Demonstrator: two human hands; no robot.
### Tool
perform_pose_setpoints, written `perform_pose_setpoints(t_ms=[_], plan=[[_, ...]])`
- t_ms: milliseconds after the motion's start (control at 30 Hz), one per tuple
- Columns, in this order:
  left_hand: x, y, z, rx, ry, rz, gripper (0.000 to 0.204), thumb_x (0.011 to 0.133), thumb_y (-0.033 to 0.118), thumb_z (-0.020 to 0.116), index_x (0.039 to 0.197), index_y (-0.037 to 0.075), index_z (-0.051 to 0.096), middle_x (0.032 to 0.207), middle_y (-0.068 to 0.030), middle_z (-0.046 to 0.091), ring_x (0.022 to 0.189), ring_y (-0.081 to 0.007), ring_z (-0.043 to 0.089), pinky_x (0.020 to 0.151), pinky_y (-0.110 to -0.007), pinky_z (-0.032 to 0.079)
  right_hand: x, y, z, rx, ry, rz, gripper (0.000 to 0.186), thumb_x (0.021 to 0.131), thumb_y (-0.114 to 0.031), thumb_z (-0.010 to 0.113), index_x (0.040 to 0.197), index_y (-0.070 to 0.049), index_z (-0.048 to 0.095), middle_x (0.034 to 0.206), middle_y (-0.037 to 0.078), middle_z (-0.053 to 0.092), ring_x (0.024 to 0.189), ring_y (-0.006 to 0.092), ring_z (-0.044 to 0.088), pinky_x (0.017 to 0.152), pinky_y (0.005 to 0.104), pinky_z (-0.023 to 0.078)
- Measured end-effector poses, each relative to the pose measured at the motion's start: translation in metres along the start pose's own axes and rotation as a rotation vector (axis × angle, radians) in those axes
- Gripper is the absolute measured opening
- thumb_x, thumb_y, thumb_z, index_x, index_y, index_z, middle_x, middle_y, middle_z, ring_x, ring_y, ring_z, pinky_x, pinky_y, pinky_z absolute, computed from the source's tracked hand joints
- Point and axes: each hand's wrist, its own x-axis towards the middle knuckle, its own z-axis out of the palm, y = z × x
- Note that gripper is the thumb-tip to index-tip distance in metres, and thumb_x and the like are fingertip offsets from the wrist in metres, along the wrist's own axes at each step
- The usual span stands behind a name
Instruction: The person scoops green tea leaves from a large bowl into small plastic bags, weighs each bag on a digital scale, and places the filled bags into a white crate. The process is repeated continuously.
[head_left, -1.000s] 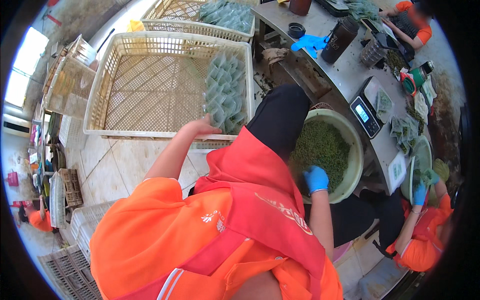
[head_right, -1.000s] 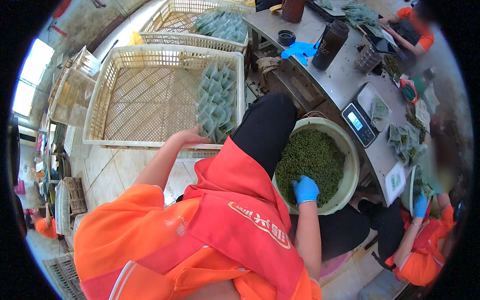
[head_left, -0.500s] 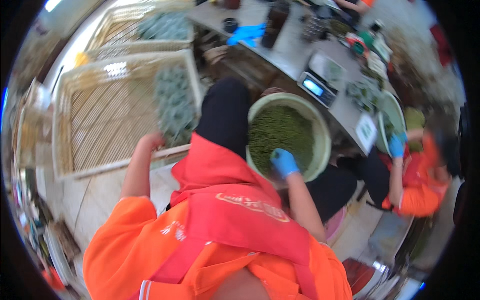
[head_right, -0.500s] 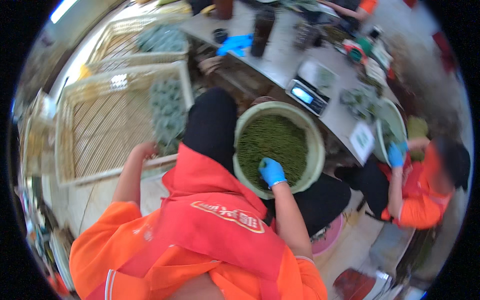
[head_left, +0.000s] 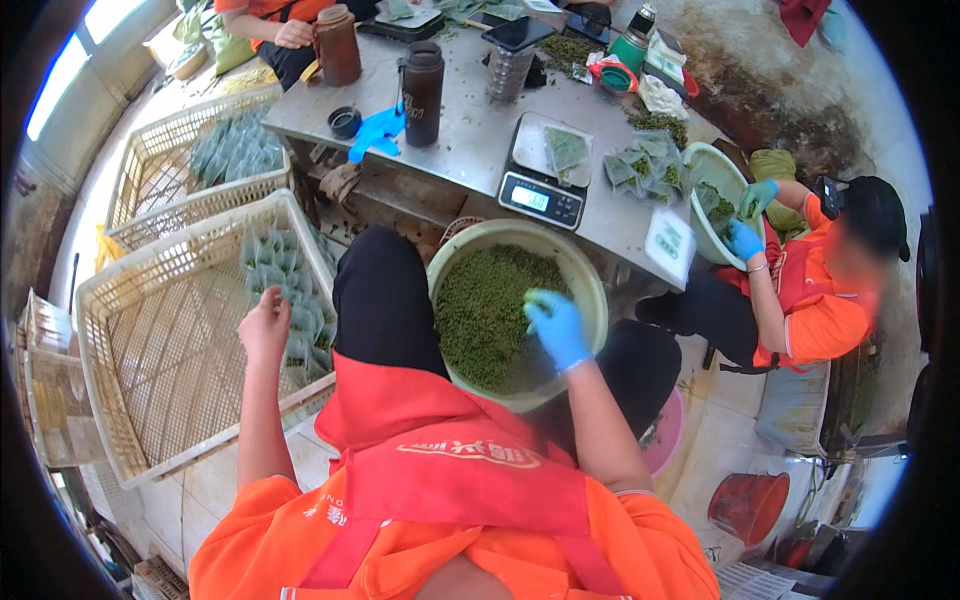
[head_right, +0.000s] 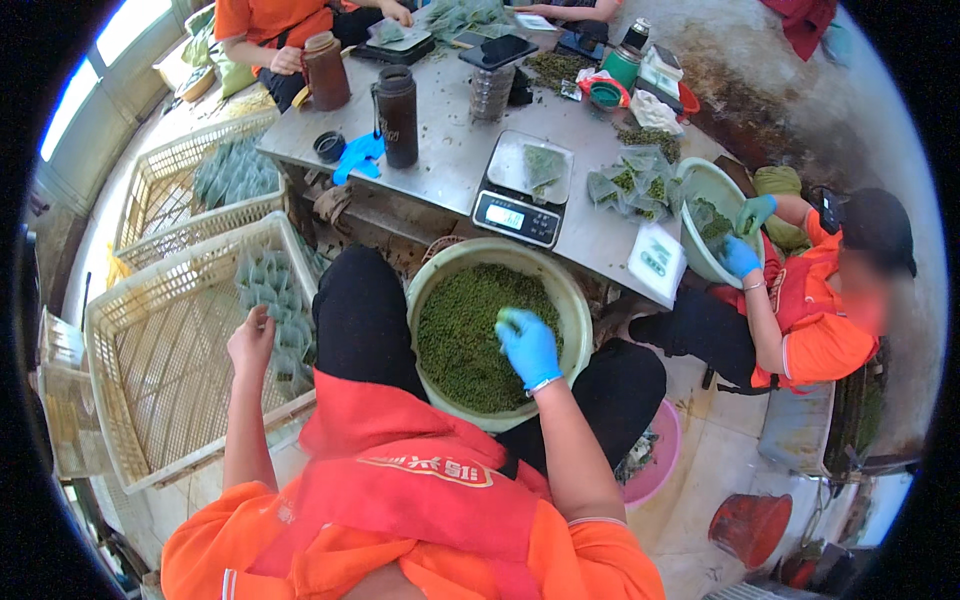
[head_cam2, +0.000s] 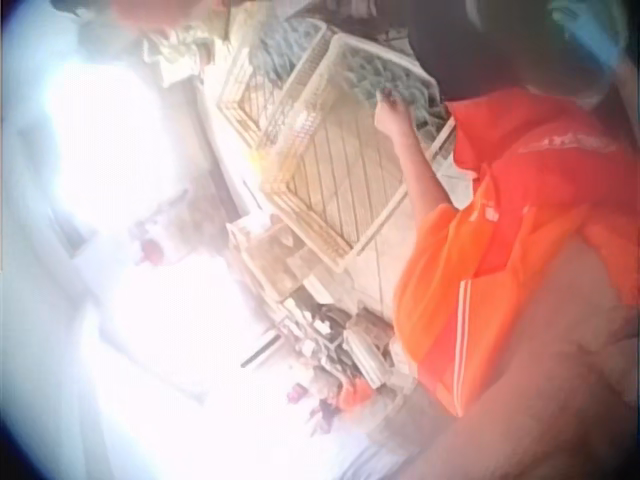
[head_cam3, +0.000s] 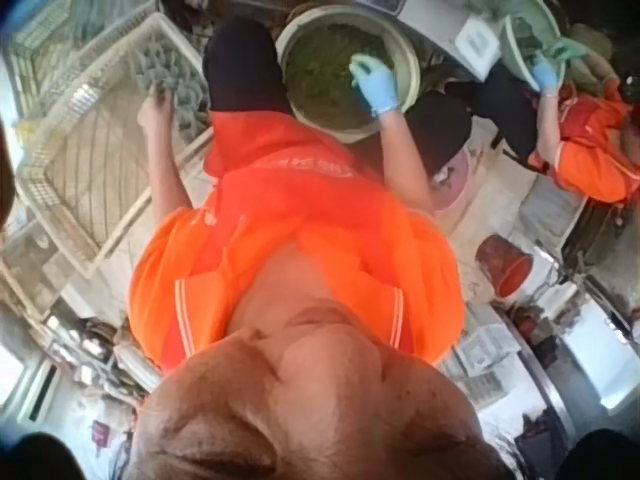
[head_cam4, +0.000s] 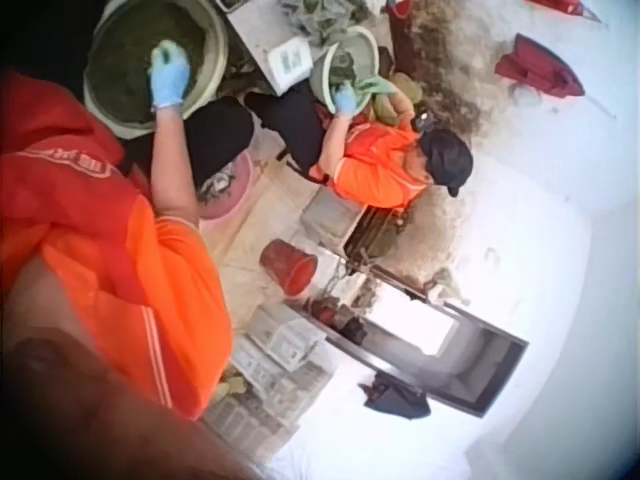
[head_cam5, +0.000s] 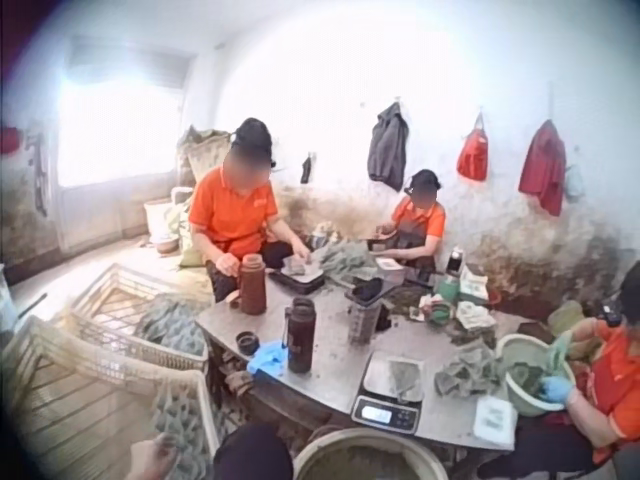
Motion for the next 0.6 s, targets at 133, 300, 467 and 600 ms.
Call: perform_pose_setpoints(t_ms=[133, 300, 467, 600], plan=[[0.018, 0.087, -0.008, -0.316, 0.200, 0.205, 0.018, 0.082, 0.021, 0.060, 0.098, 0.015, 0.063, 0.080, -0.0073, 0.067, 0.071, -0.0236, 0.065, 0.063, -0.034, 0.051, 0.073, -0.056, -0.020, -0.204, 0.276, -0.181, 0.042, 0.084, -0.021, 0.061, 0.123, -0.008, 0.052, 0.080, 0.010, 0.065, 0.065, 0.0206, 0.062, 0.058, 0.0327, 0.048], [0.047, 0.191, -0.014, -0.606, 0.350, 0.541, 0.015, 0.078, 0.011, 0.064, 0.093, 0.009, 0.065, 0.070, -0.0084, 0.064, 0.059, -0.0227, 0.062, 0.055, -0.033, 0.049, 0.156, -0.074, -0.026, -0.556, 0.397, -0.093, 0.036, 0.084, -0.032, 0.057, 0.110, -0.009, 0.056, 0.080, 0.015, 0.065, 0.072, 0.0337, 0.062, 0.064, 0.0433, 0.048], [0.057, 0.267, 0.005, -0.612, -0.066, 0.753, 0.024, 0.078, 0.015, 0.065, 0.102, 0.013, 0.063, 0.077, -0.0076, 0.066, 0.064, -0.0231, 0.064, 0.058, -0.033, 0.051, 0.127, -0.060, -0.022, 0.104, 0.246, -0.114, 0.011, 0.085, -0.012, 0.058, 0.089, -0.002, 0.058, 0.068, 0.008, 0.059, 0.049, 0.0156, 0.057, 0.048, 0.0279, 0.045], [0.048, 0.301, 0.040, -0.681, -0.305, 1.052, 0.050, 0.078, 0.022, 0.065, 0.124, 0.018, 0.049, 0.119, -0.0086, 0.057, 0.080, -0.0248, 0.064, 0.067, -0.034, 0.052, 0.072, -0.059, -0.008, 0.282, 0.087, -0.025, 0.006, 0.086, -0.006, 0.056, 0.089, -0.001, 0.058, 0.068, 0.003, 0.057, 0.052, 0.0099, 0.056, 0.048, 0.0235, 0.045]])
